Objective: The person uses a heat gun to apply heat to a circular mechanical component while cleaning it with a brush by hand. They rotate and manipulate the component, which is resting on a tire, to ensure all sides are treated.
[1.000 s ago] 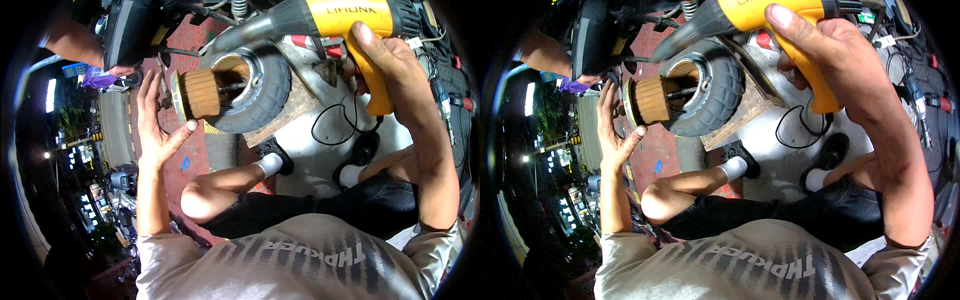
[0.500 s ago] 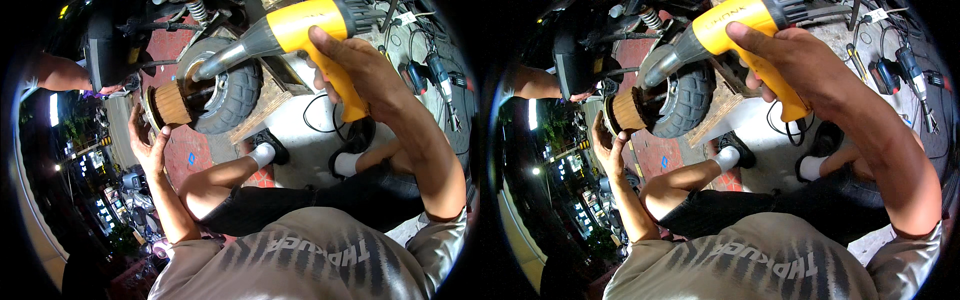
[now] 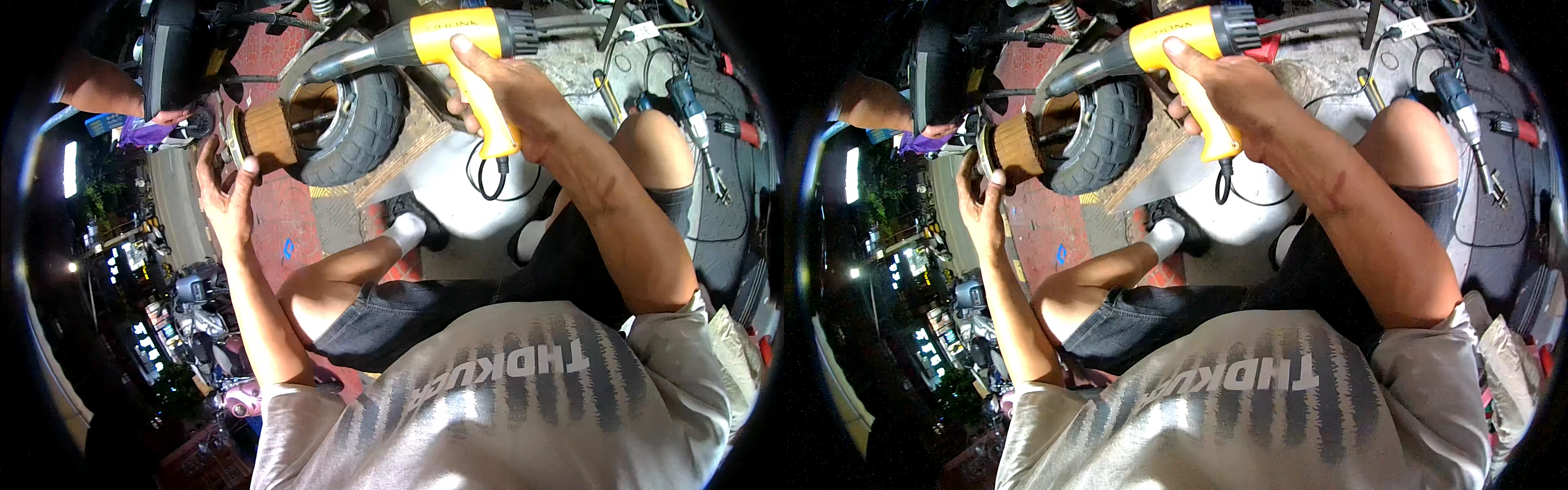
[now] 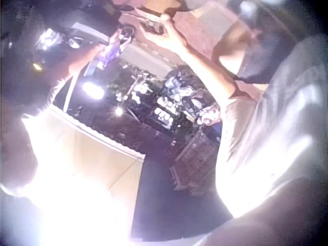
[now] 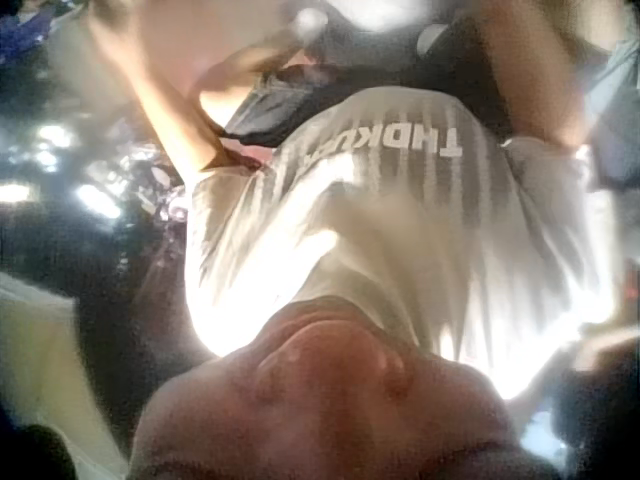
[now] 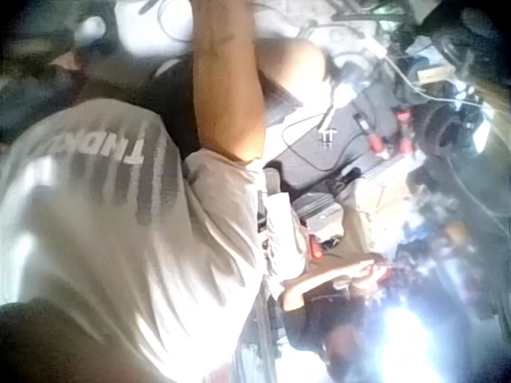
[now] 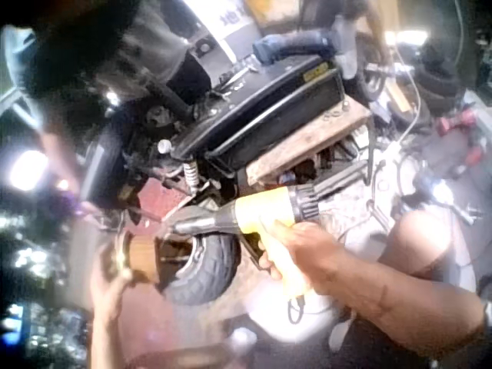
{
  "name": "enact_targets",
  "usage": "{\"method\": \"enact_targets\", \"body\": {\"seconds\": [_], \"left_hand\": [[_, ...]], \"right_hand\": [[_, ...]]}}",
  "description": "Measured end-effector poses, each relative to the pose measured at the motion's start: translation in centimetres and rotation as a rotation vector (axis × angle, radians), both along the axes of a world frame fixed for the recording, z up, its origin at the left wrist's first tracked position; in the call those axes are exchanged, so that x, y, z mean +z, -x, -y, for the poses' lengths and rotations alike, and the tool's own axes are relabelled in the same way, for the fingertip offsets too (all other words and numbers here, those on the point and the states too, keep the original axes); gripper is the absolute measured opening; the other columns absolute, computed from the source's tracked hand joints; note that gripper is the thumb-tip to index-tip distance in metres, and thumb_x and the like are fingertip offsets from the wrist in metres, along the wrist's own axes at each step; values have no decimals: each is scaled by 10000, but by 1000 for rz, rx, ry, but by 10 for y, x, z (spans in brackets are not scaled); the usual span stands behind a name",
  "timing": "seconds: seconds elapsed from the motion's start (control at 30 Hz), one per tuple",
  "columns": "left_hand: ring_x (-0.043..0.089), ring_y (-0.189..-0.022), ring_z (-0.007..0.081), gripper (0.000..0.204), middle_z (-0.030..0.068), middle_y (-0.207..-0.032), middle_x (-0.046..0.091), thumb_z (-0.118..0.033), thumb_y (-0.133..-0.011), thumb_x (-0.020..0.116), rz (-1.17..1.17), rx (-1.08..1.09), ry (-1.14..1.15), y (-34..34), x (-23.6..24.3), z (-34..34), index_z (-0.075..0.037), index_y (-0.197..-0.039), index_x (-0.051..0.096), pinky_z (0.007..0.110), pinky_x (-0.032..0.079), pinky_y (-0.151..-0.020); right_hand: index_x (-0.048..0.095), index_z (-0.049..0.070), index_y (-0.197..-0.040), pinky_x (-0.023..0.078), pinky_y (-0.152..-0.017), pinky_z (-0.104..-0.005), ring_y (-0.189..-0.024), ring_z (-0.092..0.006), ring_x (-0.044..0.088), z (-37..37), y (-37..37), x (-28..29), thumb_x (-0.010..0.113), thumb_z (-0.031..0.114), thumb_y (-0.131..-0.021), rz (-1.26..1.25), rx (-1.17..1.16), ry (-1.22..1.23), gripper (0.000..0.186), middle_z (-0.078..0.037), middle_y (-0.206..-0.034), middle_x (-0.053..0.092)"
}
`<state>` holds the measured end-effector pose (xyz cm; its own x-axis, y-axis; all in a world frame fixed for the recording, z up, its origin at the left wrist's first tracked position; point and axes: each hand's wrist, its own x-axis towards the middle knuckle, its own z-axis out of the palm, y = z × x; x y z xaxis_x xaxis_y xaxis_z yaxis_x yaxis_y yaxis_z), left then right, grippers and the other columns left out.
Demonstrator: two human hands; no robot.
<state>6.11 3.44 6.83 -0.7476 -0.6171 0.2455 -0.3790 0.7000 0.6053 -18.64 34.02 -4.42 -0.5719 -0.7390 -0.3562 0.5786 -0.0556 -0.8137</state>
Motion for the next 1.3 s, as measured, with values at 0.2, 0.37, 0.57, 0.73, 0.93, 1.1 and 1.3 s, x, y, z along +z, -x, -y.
{"method": "enact_targets", "body": {"seconds": [0.2,0.37,0.57,0.73,0.93,1.1,1.3], "left_hand": [[628,-1050,203,621,155,-1228,660,-420,-1004,729,-117,60,172,14,-16,0,43,-1388,574,347,515,-952],[631,-1085,200,510,131,-1173,691,-427,-1088,558,-262,116,176,16,-30,17,40,-1265,663,358,500,-995],[668,-1076,256,639,161,-1185,683,-533,-1107,425,-277,146,138,24,-33,7,50,-1270,630,403,540,-974],[642,-1099,259,582,154,-1187,657,-505,-1079,449,-261,195,191,21,-35,15,23,-1232,638,425,521,-988],[641,-1108,261,608,146,-1211,639,-514,-1076,361,-164,234,214,21,-32,13,8,-1268,605,445,524,-997],[635,-1168,282,645,167,-1271,633,-570,-1062,390,-294,254,-74,30,-32,2,-9,-1326,569,463,515,-1043],[629,-1172,288,586,149,-1248,630,-554,-1009,540,-348,318,-39,25,-33,6,-38,-1281,596,482,529,-1017]], "right_hand": [[690,14,-994,517,-495,-261,-549,-119,626,-8,-18,6,711,562,-978,13,57,145,549,-80,-758,691],[686,25,-1079,455,-452,-256,-512,-91,542,-19,-38,-4,695,419,-1025,178,22,112,398,-11,-724,626],[688,51,-1099,452,-418,-273,-510,-93,538,-19,-34,-12,729,446,-996,312,50,51,411,-8,-715,609],[682,24,-1031,463,-452,-242,-561,-83,579,-12,-20,-13,721,521,-989,428,114,48,501,-48,-778,651],[730,30,-1108,423,-460,-280,-510,-82,512,4,-12,-10,723,404,-1017,459,111,65,385,12,-679,610],[714,6,-1100,448,-481,-272,-541,-77,551,14,-8,-9,733,411,-1010,513,188,90,415,5,-662,615],[693,23,-1142,506,-499,-245,-576,-78,588,20,-19,-20,715,446,-1013,481,183,102,443,-9,-762,637]]}}
